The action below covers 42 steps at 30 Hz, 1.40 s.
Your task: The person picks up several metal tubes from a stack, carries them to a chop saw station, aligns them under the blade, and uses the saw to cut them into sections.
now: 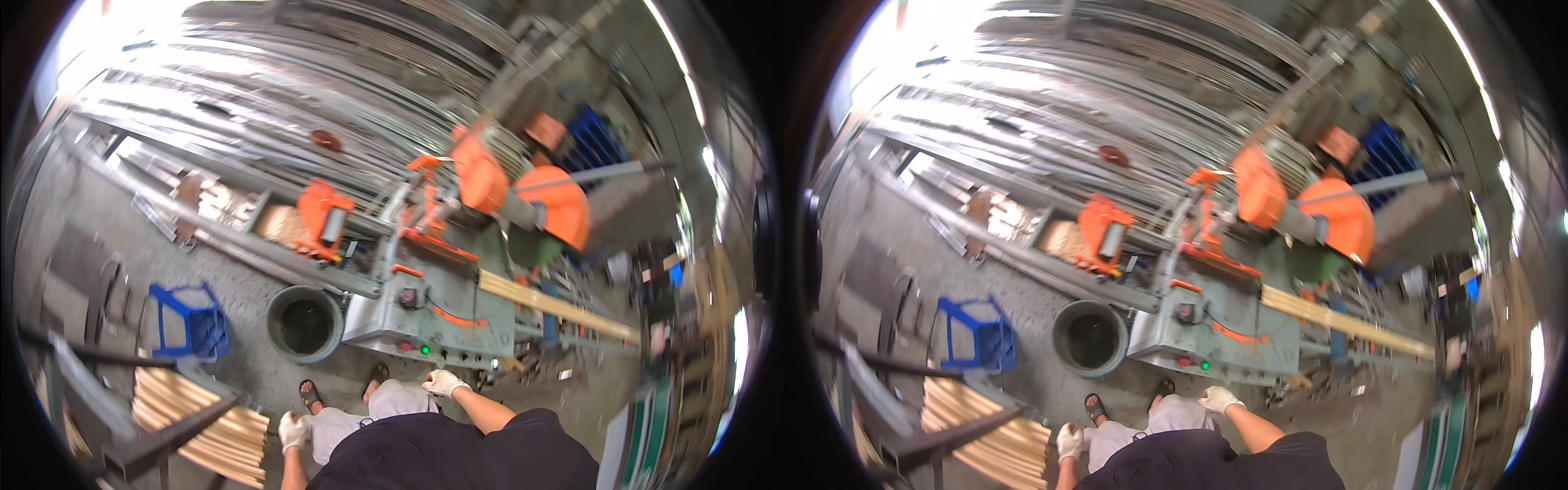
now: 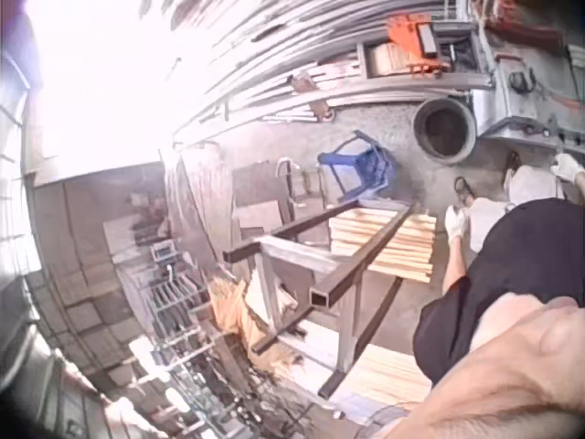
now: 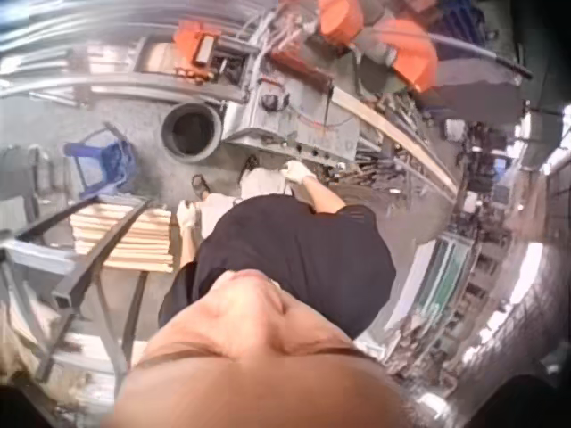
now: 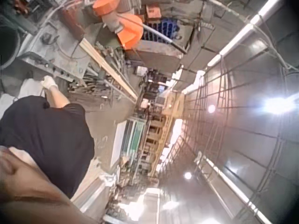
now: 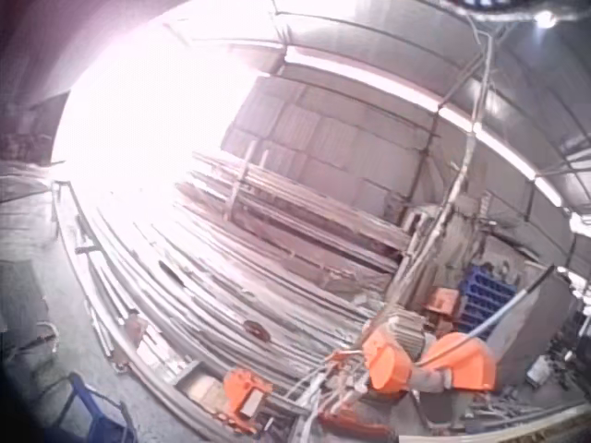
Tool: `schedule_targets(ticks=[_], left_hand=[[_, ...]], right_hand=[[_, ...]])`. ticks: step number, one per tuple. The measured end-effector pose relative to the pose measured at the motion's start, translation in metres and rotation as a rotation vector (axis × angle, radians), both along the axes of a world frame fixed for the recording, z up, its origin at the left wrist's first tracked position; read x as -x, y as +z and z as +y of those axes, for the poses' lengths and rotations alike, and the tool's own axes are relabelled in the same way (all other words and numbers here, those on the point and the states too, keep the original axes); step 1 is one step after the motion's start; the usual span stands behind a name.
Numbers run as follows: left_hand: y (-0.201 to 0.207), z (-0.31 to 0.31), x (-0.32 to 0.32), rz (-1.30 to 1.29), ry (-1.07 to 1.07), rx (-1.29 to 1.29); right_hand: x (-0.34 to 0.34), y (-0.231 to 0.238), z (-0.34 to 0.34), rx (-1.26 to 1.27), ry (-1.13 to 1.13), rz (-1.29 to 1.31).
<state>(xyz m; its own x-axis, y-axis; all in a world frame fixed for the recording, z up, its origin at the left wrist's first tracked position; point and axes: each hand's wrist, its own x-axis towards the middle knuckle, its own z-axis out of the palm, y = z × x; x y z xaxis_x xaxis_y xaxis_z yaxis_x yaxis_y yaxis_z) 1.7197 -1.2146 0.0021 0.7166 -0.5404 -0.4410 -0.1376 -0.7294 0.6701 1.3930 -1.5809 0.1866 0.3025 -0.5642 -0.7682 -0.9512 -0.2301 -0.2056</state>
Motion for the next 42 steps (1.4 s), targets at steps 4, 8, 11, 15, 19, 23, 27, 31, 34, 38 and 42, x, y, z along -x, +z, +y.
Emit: schedule_targets(ticks=[4, 8, 11, 15, 19, 23, 27, 31, 34, 38, 42], left_hand=[[0.137, -0.226, 0.036, -0.100, -0.544, 0.569], [0.221, -0.414, 0.101, -0.184, -1.254, 0.823], [0.198, -0.548, 0.202, -0.355, -1.590, 0.623], [0.150, -0.684, 0.308, -0.639, -1.518, 0.668], [0.152, -0.757, 0.406, -0.735, -1.625, 0.434], [0.102, -0.792, 0.407, -0.758, -1.674, 0.349], [0.117, -0.778, 0.413, -0.799, -1.739, 0.286], [0.098, -0.757, 0.341, -0.823, -1.554, 0.347], [0.112, -0.745, 0.278, -0.659, -1.565, 0.354], [0.114, -0.729, 0.185, -0.808, -1.450, 0.459], [0.132, -0.714, 0.110, -0.706, -1.439, 0.250]], right_hand=[[0.154, -0.020, 0.057, 0.031, -0.504, 0.092], [0.208, -0.038, 0.126, -0.035, -0.749, 0.182], [0.252, -0.080, 0.204, -0.283, -1.151, 0.059], [0.235, -0.081, 0.229, -0.341, -1.403, -0.031], [0.245, -0.091, 0.228, -0.383, -1.490, -0.035], [0.257, -0.105, 0.203, -0.403, -1.467, -0.079], [0.271, -0.116, 0.203, -0.371, -1.603, -0.139], [0.242, -0.095, 0.161, -0.356, -1.707, -0.238], [0.208, -0.066, 0.119, -0.340, -1.517, -0.198], [0.186, -0.072, 0.091, -0.363, -1.322, -0.181], [0.174, -0.109, 0.066, -0.311, -1.303, -0.214]])
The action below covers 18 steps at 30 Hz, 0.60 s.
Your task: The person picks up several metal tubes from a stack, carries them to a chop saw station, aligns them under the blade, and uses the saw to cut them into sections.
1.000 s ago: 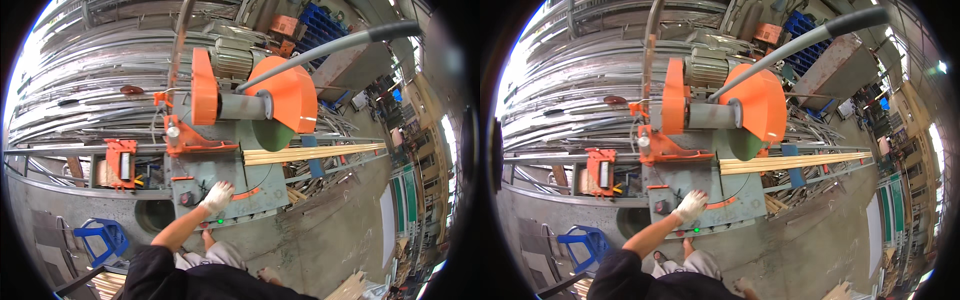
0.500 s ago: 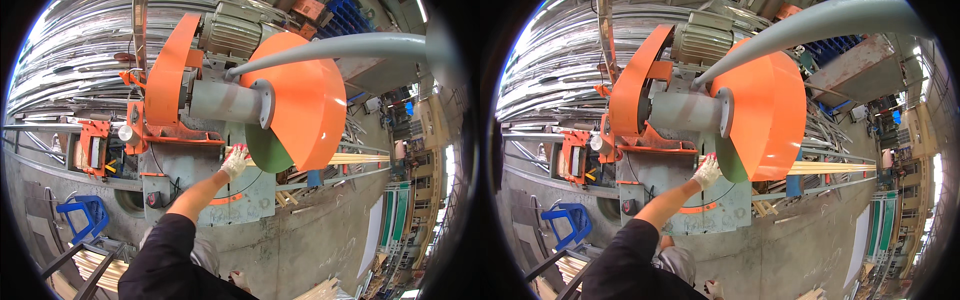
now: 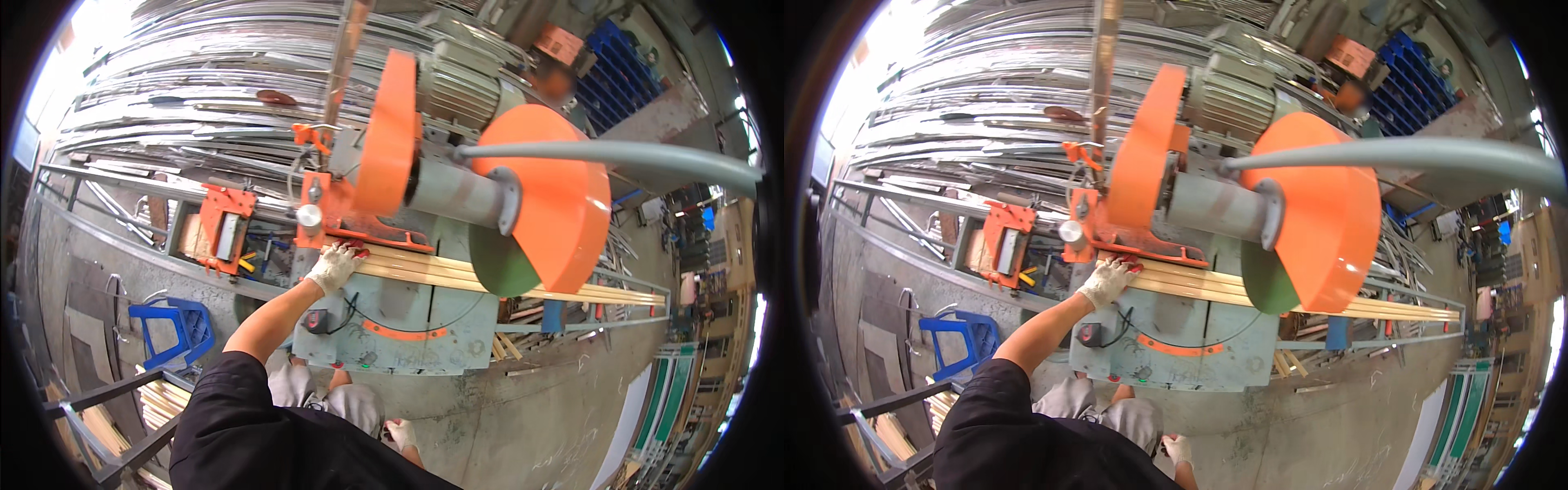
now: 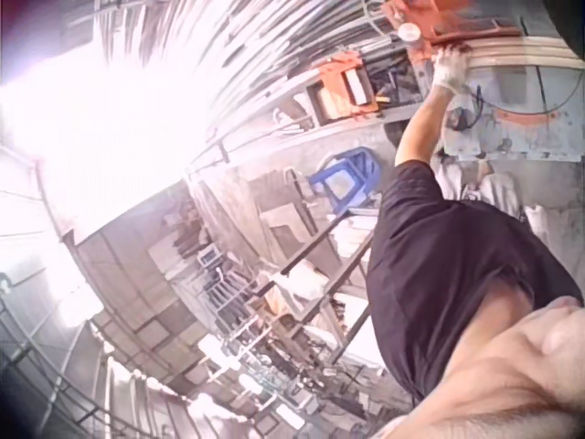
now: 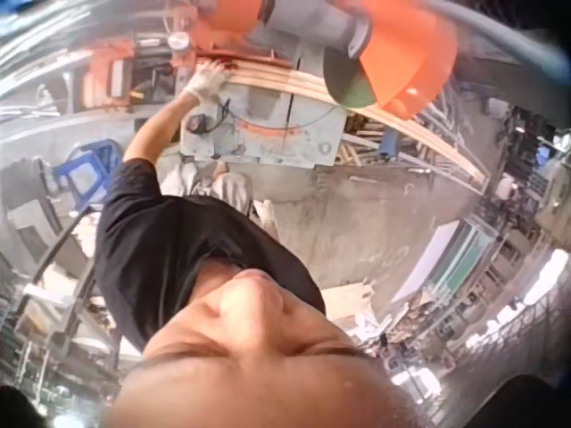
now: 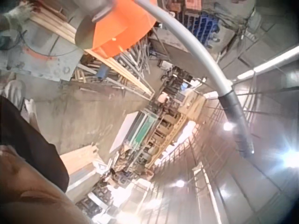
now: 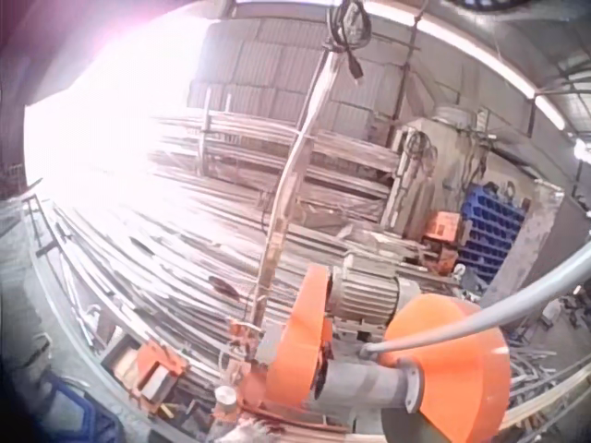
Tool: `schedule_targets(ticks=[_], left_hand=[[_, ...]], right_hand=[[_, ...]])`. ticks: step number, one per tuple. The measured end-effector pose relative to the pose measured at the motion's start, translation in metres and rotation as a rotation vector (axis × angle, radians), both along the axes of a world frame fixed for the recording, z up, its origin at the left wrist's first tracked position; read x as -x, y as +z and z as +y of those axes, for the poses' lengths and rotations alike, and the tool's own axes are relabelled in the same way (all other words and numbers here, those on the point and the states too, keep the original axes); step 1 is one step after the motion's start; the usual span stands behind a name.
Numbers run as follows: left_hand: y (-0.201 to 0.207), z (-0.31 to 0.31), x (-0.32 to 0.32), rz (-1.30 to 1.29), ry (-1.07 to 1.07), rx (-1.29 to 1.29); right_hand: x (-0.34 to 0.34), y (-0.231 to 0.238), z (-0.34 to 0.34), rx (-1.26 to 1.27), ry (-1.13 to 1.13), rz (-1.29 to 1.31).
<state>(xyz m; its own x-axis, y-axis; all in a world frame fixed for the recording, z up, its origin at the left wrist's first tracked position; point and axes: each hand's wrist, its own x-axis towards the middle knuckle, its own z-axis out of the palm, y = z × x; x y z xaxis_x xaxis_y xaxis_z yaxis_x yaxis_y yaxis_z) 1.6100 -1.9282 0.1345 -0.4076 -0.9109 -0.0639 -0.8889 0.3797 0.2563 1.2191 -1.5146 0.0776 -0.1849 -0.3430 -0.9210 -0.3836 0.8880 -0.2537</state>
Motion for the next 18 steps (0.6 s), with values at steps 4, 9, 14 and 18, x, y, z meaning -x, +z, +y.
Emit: schedule_targets(ticks=[4, 9, 14, 18], left_hand=[[0.015, 0.014, -0.067, 0.389, 0.292, -0.409], [-0.009, 0.041, -0.149, -0.009, 0.060, 0.136], [-0.010, 0.051, -0.185, -0.022, 0.096, 0.121], [0.002, 0.060, -0.211, -0.036, 0.109, 0.118]], right_hand=[[-0.010, -0.015, -0.031, 0.092, -0.028, -0.021], [-0.047, -0.012, -0.056, 0.128, 0.051, -0.043], [-0.063, -0.020, -0.058, 0.058, 0.114, -0.050], [-0.066, -0.028, -0.058, 0.058, 0.143, -0.051]])
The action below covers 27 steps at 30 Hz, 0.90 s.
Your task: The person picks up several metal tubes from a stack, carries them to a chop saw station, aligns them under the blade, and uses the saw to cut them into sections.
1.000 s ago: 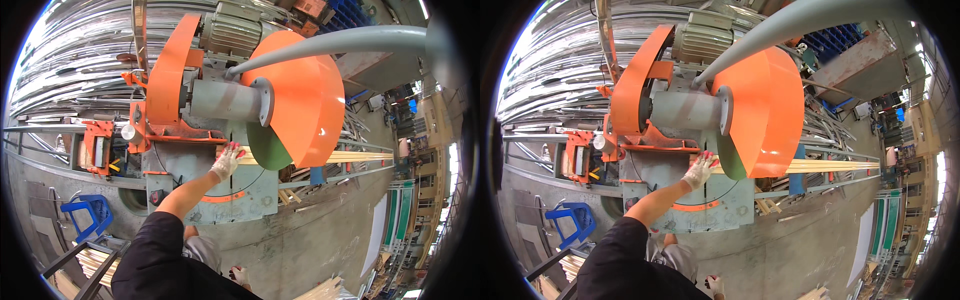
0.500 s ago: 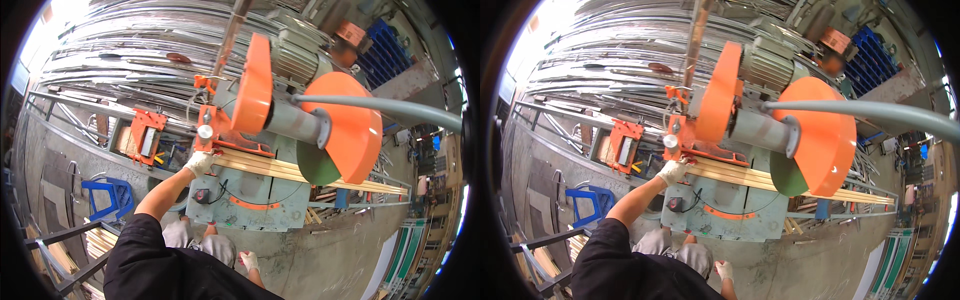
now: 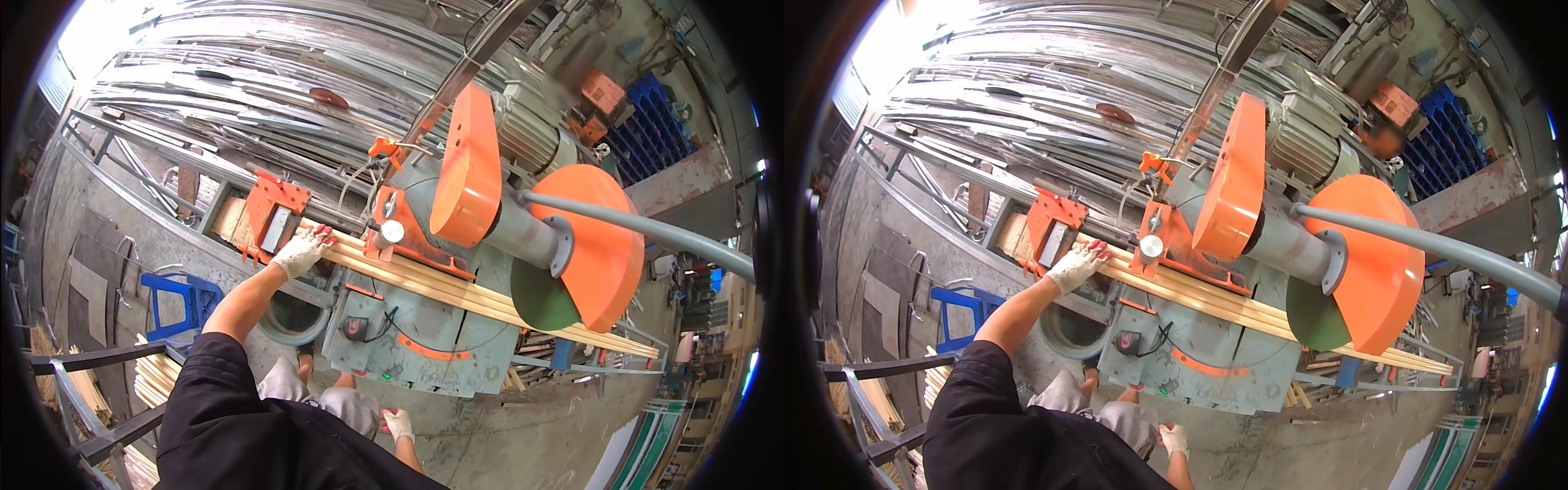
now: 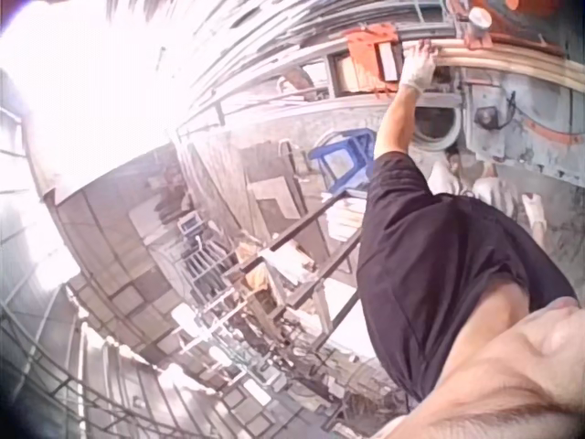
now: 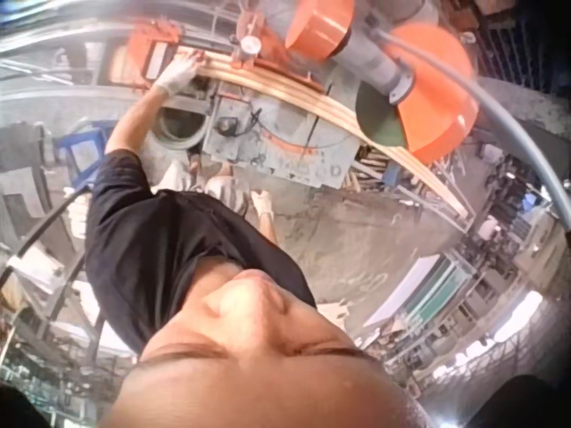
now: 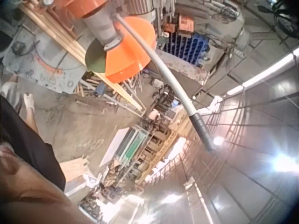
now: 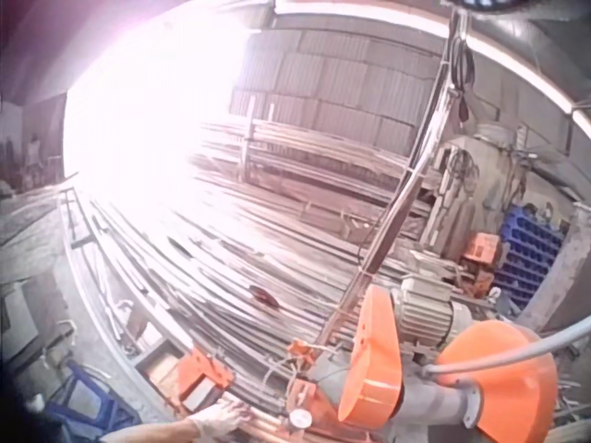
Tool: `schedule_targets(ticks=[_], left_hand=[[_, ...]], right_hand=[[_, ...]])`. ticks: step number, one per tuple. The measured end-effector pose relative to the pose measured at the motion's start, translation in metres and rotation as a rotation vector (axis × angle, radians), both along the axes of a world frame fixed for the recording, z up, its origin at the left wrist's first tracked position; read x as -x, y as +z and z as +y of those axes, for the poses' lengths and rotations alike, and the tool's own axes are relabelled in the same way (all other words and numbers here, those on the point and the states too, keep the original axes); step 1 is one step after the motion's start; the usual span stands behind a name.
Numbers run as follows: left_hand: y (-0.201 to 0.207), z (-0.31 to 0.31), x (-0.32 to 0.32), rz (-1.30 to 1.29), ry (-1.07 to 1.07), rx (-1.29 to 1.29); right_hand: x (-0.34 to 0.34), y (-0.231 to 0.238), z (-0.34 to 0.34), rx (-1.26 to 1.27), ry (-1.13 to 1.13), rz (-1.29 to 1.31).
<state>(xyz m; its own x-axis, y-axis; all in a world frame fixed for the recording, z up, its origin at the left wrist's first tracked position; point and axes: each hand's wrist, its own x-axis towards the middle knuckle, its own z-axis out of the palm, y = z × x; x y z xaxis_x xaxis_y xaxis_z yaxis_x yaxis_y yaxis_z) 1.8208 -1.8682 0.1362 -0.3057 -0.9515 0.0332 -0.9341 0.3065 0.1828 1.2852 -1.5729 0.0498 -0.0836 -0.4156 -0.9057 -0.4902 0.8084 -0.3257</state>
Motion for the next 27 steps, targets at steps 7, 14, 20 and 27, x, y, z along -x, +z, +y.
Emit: schedule_targets(ticks=[7, 14, 20, 27], left_hand=[[-0.002, 0.020, -0.028, -0.189, 0.103, -0.017], [-0.020, -0.024, 0.072, -0.333, 0.046, -0.005], [-0.013, -0.020, 0.024, -0.299, 0.044, 0.040], [-0.022, -0.034, 0.016, -0.139, 0.000, 0.043]], right_hand=[[-0.007, 0.001, -0.005, 0.043, 0.010, -0.018], [-0.012, -0.004, -0.018, 0.095, 0.086, 0.115], [-0.032, 0.015, -0.094, 0.378, 0.258, 0.450], [-0.004, 0.003, -0.115, 0.189, 0.653, 0.502]])
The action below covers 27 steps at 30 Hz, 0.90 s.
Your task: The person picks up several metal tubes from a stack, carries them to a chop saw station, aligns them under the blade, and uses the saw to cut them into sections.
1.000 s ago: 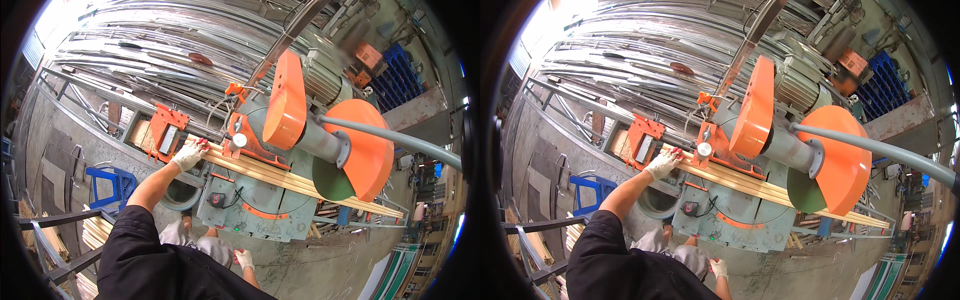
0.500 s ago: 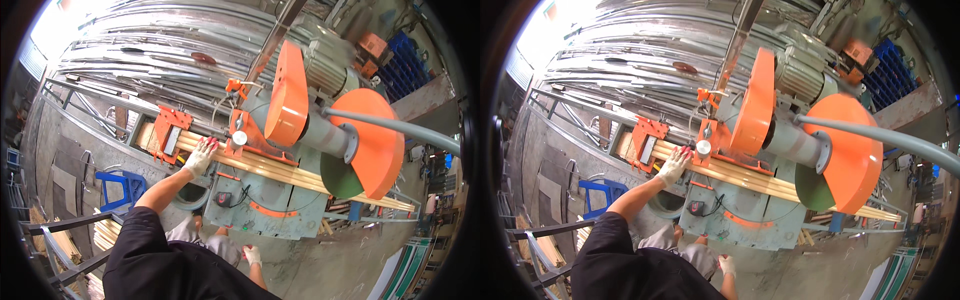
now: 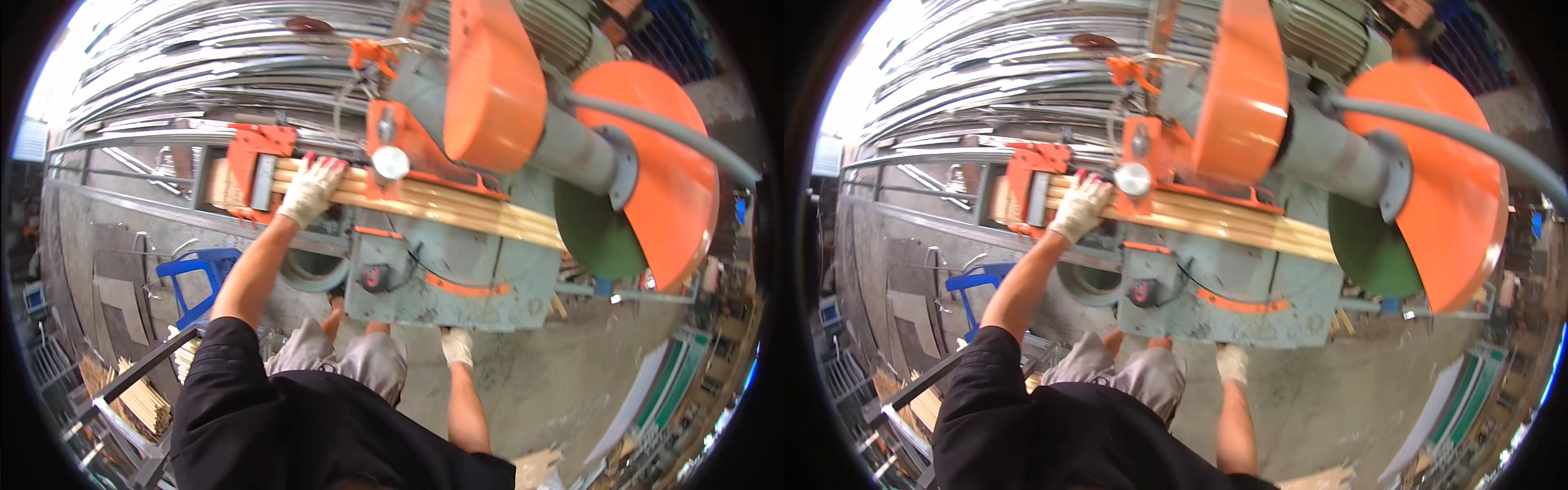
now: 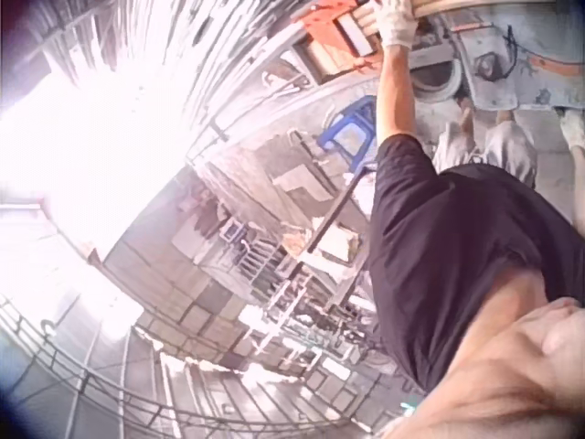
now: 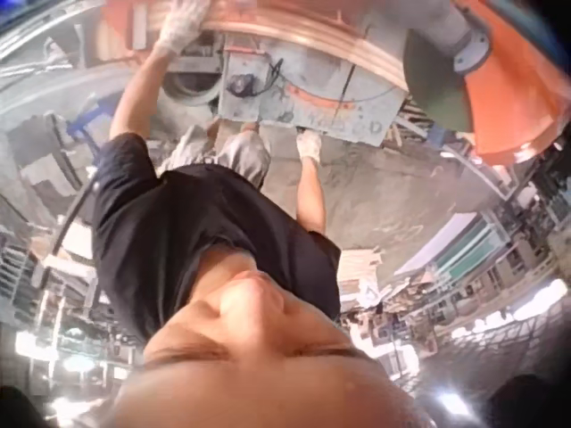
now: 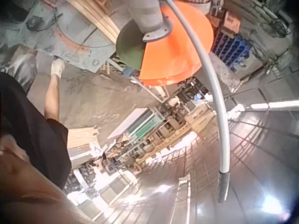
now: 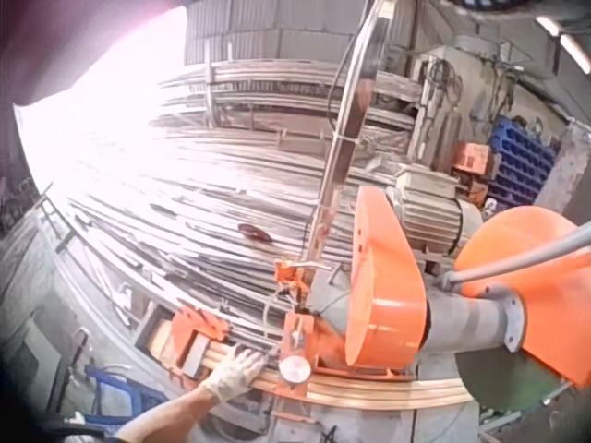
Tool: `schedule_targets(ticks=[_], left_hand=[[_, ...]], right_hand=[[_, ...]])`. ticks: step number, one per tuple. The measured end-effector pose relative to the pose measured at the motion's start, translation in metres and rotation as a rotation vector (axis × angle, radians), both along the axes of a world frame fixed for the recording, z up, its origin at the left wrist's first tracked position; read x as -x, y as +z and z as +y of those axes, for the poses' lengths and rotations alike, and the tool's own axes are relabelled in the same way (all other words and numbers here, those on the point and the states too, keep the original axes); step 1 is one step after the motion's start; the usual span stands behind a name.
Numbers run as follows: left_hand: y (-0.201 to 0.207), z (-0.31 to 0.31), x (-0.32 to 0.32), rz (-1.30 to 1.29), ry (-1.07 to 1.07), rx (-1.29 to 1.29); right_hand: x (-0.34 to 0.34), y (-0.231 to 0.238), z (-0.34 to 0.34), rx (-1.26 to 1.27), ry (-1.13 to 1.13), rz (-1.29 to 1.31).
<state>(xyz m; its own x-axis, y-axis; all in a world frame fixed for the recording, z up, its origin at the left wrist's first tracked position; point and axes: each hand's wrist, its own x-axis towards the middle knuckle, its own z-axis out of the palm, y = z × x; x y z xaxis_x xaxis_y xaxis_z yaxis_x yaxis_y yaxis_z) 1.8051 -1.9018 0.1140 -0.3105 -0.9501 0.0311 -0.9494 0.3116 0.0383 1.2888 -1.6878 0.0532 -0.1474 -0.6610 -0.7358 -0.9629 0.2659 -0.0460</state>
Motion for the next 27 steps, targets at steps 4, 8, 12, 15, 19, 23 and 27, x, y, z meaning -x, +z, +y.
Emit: schedule_targets(ticks=[4, 8, 12, 15, 19, 23, 27], left_hand=[[0.011, -0.006, 0.003, 0.061, 0.035, -0.025], [-0.005, 0.000, -0.009, 0.104, 0.064, 0.063], [-0.006, -0.006, -0.004, 0.131, 0.076, 0.070], [-0.012, -0.001, 0.004, 0.099, 0.141, 0.063], [-0.021, 0.002, -0.007, 0.032, 0.198, 0.017], [0.011, 0.038, -0.025, 0.139, 0.243, 0.120], [0.073, 0.140, -0.004, 0.412, 0.192, 0.076]], right_hand=[[0.031, -0.033, 0.013, 0.217, 0.385, -0.005], [0.042, -0.038, 0.000, 0.260, 0.816, 0.054], [0.019, 0.002, -0.010, -0.073, 0.636, 0.208], [-0.005, 0.100, -0.033, -0.265, 0.515, 0.174], [-0.059, 0.406, -0.095, 0.125, 0.280, -0.415], [-0.052, 0.702, -0.087, 1.737, 0.293, -0.228], [-0.060, 0.841, -0.119, 1.947, 0.340, 0.018]])
